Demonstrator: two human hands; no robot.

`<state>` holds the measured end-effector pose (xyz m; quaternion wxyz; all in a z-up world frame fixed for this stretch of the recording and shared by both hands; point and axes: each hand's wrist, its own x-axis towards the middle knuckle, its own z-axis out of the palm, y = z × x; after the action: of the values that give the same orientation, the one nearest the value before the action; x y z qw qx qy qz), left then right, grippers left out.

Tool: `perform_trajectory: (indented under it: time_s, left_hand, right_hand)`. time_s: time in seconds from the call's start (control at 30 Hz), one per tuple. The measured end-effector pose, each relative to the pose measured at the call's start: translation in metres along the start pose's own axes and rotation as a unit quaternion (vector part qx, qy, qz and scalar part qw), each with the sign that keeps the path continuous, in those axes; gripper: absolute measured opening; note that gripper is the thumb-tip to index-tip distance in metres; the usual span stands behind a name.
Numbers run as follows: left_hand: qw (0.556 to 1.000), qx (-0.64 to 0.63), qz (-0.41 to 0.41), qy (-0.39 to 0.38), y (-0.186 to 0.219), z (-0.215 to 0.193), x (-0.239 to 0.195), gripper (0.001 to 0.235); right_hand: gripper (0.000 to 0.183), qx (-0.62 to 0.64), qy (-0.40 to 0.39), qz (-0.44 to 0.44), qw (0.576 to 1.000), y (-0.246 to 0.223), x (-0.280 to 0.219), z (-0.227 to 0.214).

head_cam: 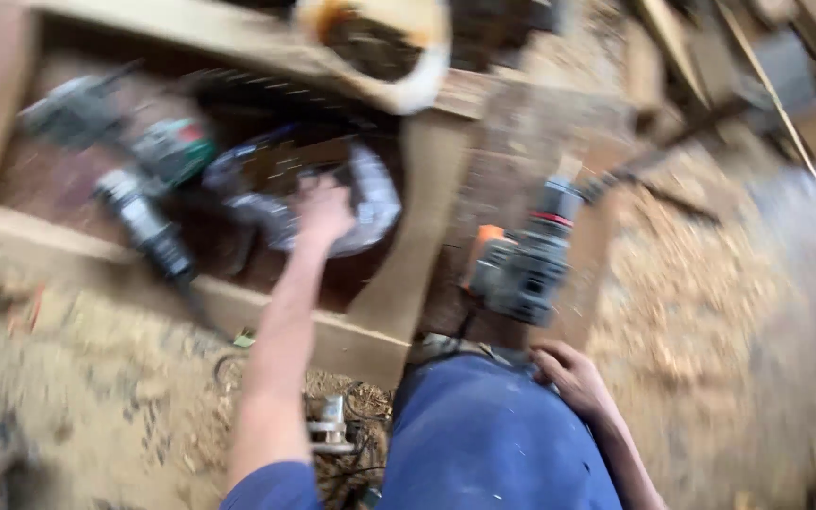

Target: The person attaches metal hinge plates to a wooden furniture frame using a cordless drill, driving screws one at a time. They pick hinge plates and screws from a plastic bag on the bench, position each plate against the wood, drill it in place, and set finished plates aside.

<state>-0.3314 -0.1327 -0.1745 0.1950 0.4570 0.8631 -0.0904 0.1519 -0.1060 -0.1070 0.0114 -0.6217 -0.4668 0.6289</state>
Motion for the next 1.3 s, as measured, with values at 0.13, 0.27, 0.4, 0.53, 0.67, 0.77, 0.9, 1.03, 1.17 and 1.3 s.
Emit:
perform_trajectory:
  time_s: [0.13, 0.27, 0.4, 0.53, 0.67, 0.77, 0.9, 1.03, 1.17, 1.3]
  left_hand:
    - [0.940, 0.017, 0.108, 0.323, -0.048, 0.048, 0.008, 0.021]
    - [0.836, -0.269, 0.107, 0.466, -0.038, 0.008, -0.107, 0.018]
    - [0.760, -0.565, 0.074, 0.311, 0.060, 0.025, -0.221, 0.026]
    - [0.738, -0.609, 0.248, 0.150, 0.203, 0.026, -0.286, 0.019]
    - [0.730, -0.628, 0.227, 0.145, 0.299, -0.002, -0.307, 0.018]
    - [0.757, -0.627, 0.163, 0.080, 0.324, 0.017, -0.313, 0.044]
    - [0.798, -0.569, 0.166, 0.115, 0.365, 0.021, -0.320, 0.027]
    - [0.841, -0.494, 0.194, 0.100, 0.385, 0.067, -0.302, 0.019]
    - [0.867, -0.366, 0.303, 0.149, 0.381, 0.097, -0.228, 0.026]
    - [0.868, -0.287, 0.290, 0.282, 0.370, 0.094, -0.096, 0.029]
  right_hand:
    - [0.030, -0.004, 0.001, -0.081, 0.997, 0.023, 0.001, -0.011]
    - [0.028, 0.053, 0.003, -0.064, 0.997, 0.020, -0.007, -0.023]
    - [0.027, 0.041, -0.074, -0.090, 0.992, -0.003, -0.026, -0.046]
    - [0.039, 0.022, -0.180, -0.171, 0.968, -0.039, -0.053, -0.058]
    - [0.029, 0.024, -0.166, -0.201, 0.965, -0.026, -0.054, -0.086]
    - [0.010, 0.027, -0.166, -0.300, 0.939, -0.024, -0.052, -0.114]
    - [0.006, 0.001, -0.171, -0.293, 0.941, 0.022, -0.027, -0.144]
    - [0.011, -0.051, -0.147, -0.210, 0.965, 0.048, -0.006, -0.171]
    - [0.026, -0.023, -0.094, -0.182, 0.978, 0.052, -0.012, -0.194]
    - [0.024, -0.010, -0.046, -0.197, 0.979, 0.075, -0.003, -0.221]
